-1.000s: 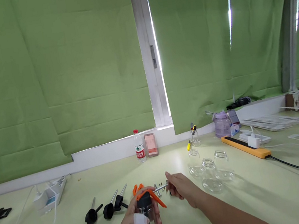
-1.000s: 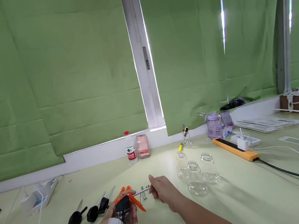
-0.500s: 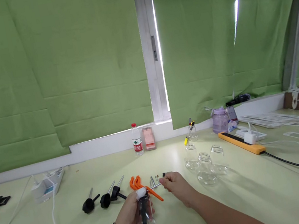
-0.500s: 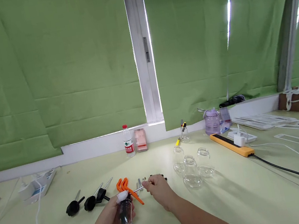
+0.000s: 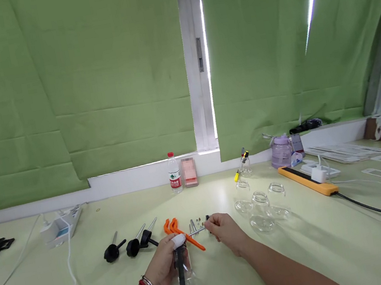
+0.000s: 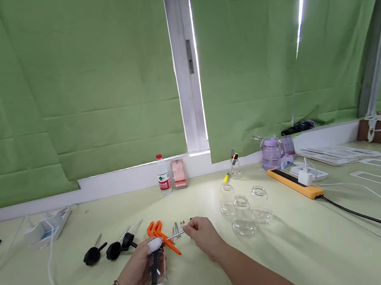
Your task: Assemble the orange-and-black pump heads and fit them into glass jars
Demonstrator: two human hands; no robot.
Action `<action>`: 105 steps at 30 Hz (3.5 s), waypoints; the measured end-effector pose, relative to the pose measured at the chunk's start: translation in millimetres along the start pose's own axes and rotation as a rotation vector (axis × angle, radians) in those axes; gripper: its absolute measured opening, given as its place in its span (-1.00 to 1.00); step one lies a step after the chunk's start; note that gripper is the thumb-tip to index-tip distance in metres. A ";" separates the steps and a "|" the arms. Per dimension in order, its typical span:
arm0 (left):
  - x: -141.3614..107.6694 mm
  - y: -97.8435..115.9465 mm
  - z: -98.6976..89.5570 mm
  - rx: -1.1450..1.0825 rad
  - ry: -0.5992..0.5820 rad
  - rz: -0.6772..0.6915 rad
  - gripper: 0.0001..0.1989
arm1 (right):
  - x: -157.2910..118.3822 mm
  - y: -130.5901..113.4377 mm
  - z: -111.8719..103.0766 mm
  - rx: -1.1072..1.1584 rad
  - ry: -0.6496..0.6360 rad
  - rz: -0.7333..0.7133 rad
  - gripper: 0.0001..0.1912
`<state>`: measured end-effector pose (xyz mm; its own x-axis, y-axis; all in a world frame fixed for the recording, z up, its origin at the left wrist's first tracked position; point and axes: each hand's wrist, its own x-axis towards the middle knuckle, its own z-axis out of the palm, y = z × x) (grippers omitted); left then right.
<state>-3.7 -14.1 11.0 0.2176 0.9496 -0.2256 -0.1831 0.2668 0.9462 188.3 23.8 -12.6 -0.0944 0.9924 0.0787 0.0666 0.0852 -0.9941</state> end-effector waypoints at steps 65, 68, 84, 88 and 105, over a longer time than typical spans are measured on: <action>7.9 7.0 -9.5 -0.132 0.109 0.171 -0.78 | 9.6 7.9 11.0 -1.224 -0.123 -0.374 -0.80; 7.6 7.0 -8.8 -0.130 0.109 0.177 -0.77 | 9.7 6.2 14.8 -1.257 -0.125 -0.380 -0.78; 11.1 12.2 -11.6 -0.295 0.260 0.483 -0.69 | -31.1 -19.4 13.5 0.111 -0.525 0.201 -0.31; 11.3 9.7 -9.8 -0.162 0.268 0.488 -0.69 | -30.0 -21.7 17.1 0.355 -0.463 0.346 -0.33; -1.4 20.3 -6.1 0.321 0.216 0.411 -0.65 | -19.0 -28.1 -1.2 0.288 -0.340 0.046 -0.49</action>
<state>-13.6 -9.0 29.1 -0.0169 0.9859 0.1662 0.0969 -0.1639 0.9817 189.4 2.6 13.9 -0.4219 0.9051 0.0530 -0.1961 -0.0340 -0.9800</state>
